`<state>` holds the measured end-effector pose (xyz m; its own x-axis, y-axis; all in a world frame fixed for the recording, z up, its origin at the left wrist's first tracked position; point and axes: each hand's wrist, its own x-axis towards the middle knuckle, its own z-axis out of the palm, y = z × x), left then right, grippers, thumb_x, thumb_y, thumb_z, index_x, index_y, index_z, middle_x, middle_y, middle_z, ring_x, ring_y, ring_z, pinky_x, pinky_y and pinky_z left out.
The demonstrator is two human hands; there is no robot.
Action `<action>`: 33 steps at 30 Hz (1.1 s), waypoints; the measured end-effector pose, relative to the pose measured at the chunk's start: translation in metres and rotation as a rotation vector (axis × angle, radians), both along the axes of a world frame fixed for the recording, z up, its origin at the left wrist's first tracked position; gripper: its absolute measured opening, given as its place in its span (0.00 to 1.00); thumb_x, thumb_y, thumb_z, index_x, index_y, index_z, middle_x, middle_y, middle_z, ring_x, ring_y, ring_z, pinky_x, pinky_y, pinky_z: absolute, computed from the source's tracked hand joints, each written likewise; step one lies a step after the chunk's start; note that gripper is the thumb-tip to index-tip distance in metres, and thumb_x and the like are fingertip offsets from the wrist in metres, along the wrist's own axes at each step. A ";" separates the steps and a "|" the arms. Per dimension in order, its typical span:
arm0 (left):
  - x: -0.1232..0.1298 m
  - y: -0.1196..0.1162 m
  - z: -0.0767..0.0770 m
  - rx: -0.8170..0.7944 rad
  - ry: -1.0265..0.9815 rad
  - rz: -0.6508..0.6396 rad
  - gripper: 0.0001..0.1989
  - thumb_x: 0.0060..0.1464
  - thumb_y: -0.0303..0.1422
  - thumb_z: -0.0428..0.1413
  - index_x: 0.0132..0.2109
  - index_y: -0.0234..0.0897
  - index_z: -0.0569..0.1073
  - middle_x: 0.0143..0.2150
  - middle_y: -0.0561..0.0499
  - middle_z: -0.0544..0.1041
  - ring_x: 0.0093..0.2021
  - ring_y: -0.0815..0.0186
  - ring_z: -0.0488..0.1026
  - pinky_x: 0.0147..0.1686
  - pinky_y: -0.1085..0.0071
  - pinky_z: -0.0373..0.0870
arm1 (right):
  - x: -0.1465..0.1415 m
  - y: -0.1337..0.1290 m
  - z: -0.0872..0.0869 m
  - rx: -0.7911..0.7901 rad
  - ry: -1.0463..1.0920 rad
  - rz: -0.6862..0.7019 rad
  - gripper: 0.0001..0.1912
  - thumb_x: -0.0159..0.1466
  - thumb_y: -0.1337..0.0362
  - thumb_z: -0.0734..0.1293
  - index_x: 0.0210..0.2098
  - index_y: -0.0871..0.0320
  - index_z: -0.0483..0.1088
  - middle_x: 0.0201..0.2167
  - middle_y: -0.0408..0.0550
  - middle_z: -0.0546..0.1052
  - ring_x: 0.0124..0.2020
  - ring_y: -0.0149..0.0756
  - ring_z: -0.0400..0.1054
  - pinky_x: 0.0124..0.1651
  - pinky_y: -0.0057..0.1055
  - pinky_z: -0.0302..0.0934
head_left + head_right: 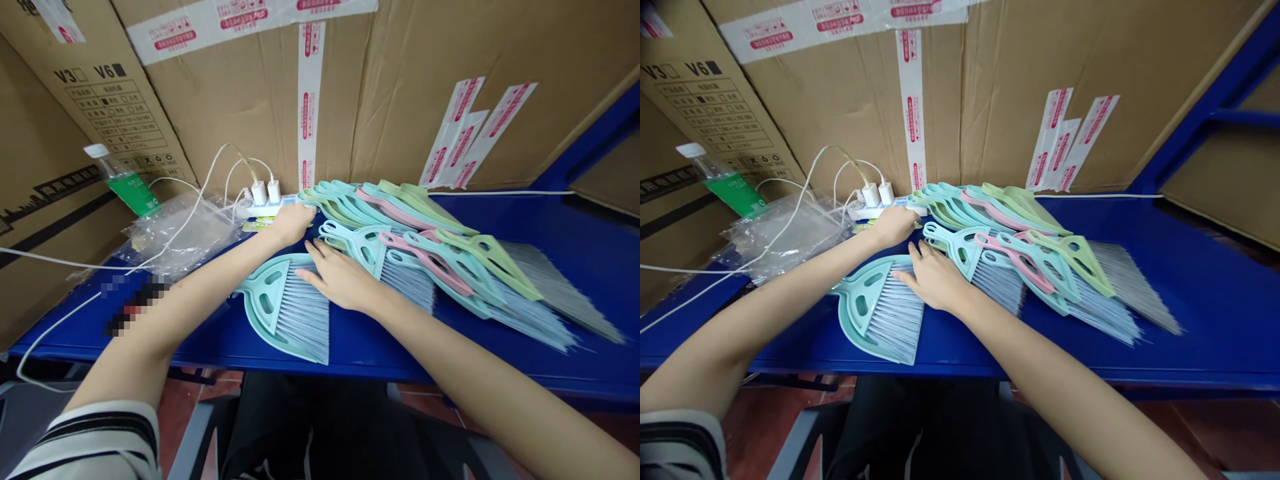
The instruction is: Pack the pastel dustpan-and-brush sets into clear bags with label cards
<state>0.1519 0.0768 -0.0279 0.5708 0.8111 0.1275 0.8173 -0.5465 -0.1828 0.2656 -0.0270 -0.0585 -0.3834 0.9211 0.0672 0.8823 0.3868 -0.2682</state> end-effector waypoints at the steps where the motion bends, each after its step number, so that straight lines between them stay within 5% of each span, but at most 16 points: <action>1: -0.001 -0.001 0.001 0.012 -0.014 -0.006 0.13 0.60 0.24 0.52 0.48 0.33 0.78 0.46 0.40 0.80 0.53 0.54 0.76 0.51 0.61 0.72 | 0.000 0.000 0.000 -0.001 0.007 0.002 0.38 0.71 0.50 0.54 0.68 0.75 0.53 0.68 0.72 0.57 0.69 0.56 0.52 0.66 0.51 0.52; 8: -0.024 -0.006 0.015 0.056 -0.131 -0.076 0.16 0.53 0.22 0.53 0.45 0.38 0.80 0.38 0.46 0.82 0.45 0.56 0.79 0.44 0.65 0.73 | 0.003 -0.004 0.006 0.015 0.075 0.008 0.30 0.70 0.57 0.56 0.63 0.75 0.60 0.65 0.72 0.62 0.66 0.55 0.59 0.62 0.49 0.58; 13: -0.059 -0.040 0.015 0.047 -0.203 -0.185 0.14 0.56 0.23 0.52 0.41 0.39 0.81 0.41 0.48 0.80 0.41 0.63 0.78 0.42 0.68 0.72 | 0.010 -0.013 0.022 0.116 0.184 -0.010 0.20 0.70 0.66 0.52 0.56 0.67 0.64 0.56 0.63 0.74 0.56 0.51 0.70 0.55 0.45 0.64; 18: -0.089 -0.083 0.005 -0.134 -0.380 -0.617 0.14 0.63 0.26 0.50 0.42 0.39 0.80 0.41 0.49 0.79 0.40 0.68 0.77 0.41 0.72 0.73 | 0.016 -0.011 0.020 0.337 0.209 0.012 0.20 0.69 0.70 0.53 0.56 0.63 0.67 0.53 0.60 0.77 0.50 0.50 0.74 0.50 0.46 0.67; 25: -0.092 -0.109 -0.007 -0.341 -0.473 -0.819 0.11 0.63 0.24 0.52 0.43 0.37 0.79 0.40 0.48 0.82 0.39 0.68 0.77 0.41 0.73 0.73 | 0.015 -0.008 0.014 0.231 -0.042 0.151 0.15 0.68 0.66 0.63 0.51 0.62 0.75 0.54 0.58 0.77 0.51 0.51 0.74 0.50 0.46 0.70; 33: -0.093 -0.118 -0.015 -0.415 -0.397 -0.855 0.11 0.64 0.24 0.51 0.47 0.36 0.77 0.42 0.48 0.82 0.39 0.66 0.76 0.40 0.71 0.71 | 0.018 -0.006 0.010 0.265 -0.123 0.231 0.12 0.67 0.62 0.66 0.47 0.57 0.78 0.53 0.54 0.78 0.53 0.50 0.74 0.48 0.44 0.71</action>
<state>0.0586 -0.0407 -0.0431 0.9556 0.1771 0.2355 0.0861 -0.9322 0.3516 0.2837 -0.0325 -0.0488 -0.5996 0.7659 0.2321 0.7828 0.6216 -0.0291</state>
